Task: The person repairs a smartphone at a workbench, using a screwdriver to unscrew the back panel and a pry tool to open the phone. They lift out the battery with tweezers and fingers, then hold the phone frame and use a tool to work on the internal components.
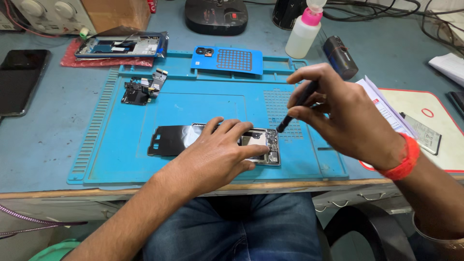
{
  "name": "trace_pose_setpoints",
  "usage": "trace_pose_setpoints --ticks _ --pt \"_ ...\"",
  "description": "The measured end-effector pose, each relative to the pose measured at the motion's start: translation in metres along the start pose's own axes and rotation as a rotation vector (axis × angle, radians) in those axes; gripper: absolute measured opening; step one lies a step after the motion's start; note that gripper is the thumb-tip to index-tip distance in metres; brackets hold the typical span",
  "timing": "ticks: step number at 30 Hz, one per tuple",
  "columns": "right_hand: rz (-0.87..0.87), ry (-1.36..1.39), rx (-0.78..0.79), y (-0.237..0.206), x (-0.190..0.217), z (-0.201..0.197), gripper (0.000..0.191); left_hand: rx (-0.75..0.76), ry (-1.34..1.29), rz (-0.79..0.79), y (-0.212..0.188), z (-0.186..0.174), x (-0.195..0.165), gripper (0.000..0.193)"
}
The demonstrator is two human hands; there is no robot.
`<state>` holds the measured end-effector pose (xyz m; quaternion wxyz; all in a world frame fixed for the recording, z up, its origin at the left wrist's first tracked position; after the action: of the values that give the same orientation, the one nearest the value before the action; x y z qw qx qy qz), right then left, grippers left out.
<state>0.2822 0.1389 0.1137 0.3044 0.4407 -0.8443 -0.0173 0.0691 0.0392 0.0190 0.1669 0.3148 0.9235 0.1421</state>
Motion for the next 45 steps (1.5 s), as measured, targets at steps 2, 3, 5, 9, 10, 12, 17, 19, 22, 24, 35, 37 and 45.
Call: trace_pose_setpoints --ticks 2,3,5,9,10,12,17,19,22,24,35,37,45 --pt "-0.047 -0.059 0.009 0.001 0.002 0.004 0.045 -0.002 0.0 0.003 0.0 0.0 0.0 0.042" --pt "-0.053 -0.064 0.014 0.002 0.003 0.004 0.045 -0.003 0.002 0.002 -0.001 0.0 0.0 0.042" --pt "-0.065 -0.075 0.024 0.004 0.005 0.005 0.045 -0.003 0.011 0.003 -0.001 0.0 0.0 0.041" --pt "-0.058 -0.078 0.02 0.005 0.006 0.005 0.045 -0.006 0.009 0.001 0.0 0.001 0.0 0.04" --pt "-0.065 -0.063 0.02 0.004 0.006 0.005 0.044 -0.007 0.01 0.001 -0.001 0.001 0.0 0.04" --pt "-0.071 -0.057 0.018 0.005 0.006 0.005 0.044 -0.01 0.013 0.005 0.0 0.001 0.0 0.04" --pt "-0.058 -0.085 0.018 0.006 0.003 0.004 0.044 -0.004 0.015 0.005 0.0 0.001 0.0 0.041" --pt "-0.032 -0.082 0.026 0.006 0.003 0.004 0.044 0.005 0.012 -0.002 0.0 0.0 0.0 0.041" --pt "-0.025 -0.084 0.027 0.007 0.003 0.004 0.043 0.014 0.006 -0.009 0.0 0.0 0.0 0.042" --pt "-0.028 -0.072 0.031 0.008 0.004 0.003 0.041 0.016 0.005 -0.009 0.001 0.001 0.0 0.042" --pt "0.148 -0.486 0.352 0.043 0.049 -0.018 0.02 0.034 0.004 -0.017 0.0 -0.001 0.001 0.043" --pt "0.231 -0.716 0.43 0.049 0.057 -0.019 0.025 0.036 0.005 -0.014 0.0 -0.001 0.001 0.042" --pt "0.047 -0.685 0.552 0.064 0.051 -0.015 0.019 0.036 -0.007 -0.002 -0.003 0.0 0.003 0.037"
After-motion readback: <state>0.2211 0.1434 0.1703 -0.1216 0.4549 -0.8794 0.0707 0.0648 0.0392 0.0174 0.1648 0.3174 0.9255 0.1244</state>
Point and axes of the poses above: each hand's wrist, its own y-axis towards the middle knuckle, its own z-axis out of the palm, x = y × z, the point moved 1 cm from there along y, towards the middle knuckle, and after that the axes turned 7 degrees about z, right-handed, at the moved point
